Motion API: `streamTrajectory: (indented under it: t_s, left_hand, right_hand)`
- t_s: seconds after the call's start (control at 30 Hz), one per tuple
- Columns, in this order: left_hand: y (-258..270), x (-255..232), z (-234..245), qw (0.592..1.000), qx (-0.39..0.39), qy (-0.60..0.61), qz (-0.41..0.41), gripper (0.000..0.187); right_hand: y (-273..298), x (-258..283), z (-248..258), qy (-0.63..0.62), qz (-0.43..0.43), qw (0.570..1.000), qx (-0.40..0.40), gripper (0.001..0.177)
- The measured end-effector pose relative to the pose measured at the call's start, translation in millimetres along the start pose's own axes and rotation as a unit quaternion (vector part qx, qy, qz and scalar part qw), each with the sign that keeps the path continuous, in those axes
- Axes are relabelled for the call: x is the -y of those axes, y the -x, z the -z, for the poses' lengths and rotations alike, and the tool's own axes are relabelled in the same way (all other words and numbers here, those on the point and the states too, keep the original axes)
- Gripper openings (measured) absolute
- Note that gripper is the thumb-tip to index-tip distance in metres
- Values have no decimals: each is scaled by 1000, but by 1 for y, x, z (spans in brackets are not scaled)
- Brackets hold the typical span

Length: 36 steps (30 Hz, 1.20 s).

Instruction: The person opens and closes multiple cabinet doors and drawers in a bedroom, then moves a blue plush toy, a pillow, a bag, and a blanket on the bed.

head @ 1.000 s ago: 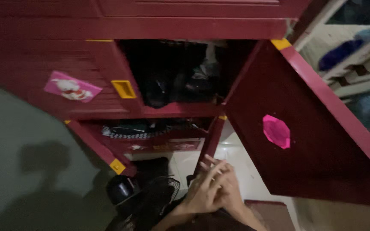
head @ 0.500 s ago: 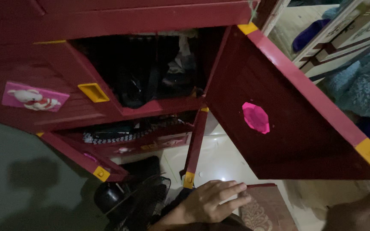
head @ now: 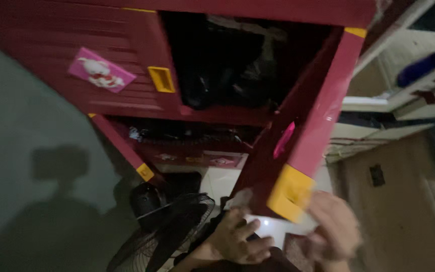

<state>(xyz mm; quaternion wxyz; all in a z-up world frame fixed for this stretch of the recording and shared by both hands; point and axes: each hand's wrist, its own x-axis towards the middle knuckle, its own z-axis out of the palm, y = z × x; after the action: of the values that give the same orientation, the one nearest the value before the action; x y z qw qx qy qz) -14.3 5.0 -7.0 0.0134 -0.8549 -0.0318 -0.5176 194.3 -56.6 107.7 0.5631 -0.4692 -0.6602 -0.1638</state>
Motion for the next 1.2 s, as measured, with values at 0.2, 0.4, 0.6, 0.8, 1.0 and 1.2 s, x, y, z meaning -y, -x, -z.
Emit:
streamTrajectory:
  t_s: [0.2,0.4,0.6,0.8,1.0,1.2]
  left_hand:
    - [-15,22,30,947,64,-81,303,71]
    - [-44,73,53,913,106,-99,381,81]
    - [-54,115,58,916,55,-93,386,82]
    - [-50,134,46,891,84,-96,436,75]
    - [-44,130,48,881,58,-61,466,81]
    - [-50,139,52,859,62,-44,506,82]
  right_hand:
    - [-67,32,-83,-21,-3,991,131,35]
    - [-107,24,-150,-45,26,985,163,55]
    - [-123,-8,-213,-49,64,985,153,66]
    - [-127,-38,-276,77,147,976,139,61]
    - [-151,-64,-341,142,144,969,139,58]
    - [-164,-82,-379,372,259,891,-30,60]
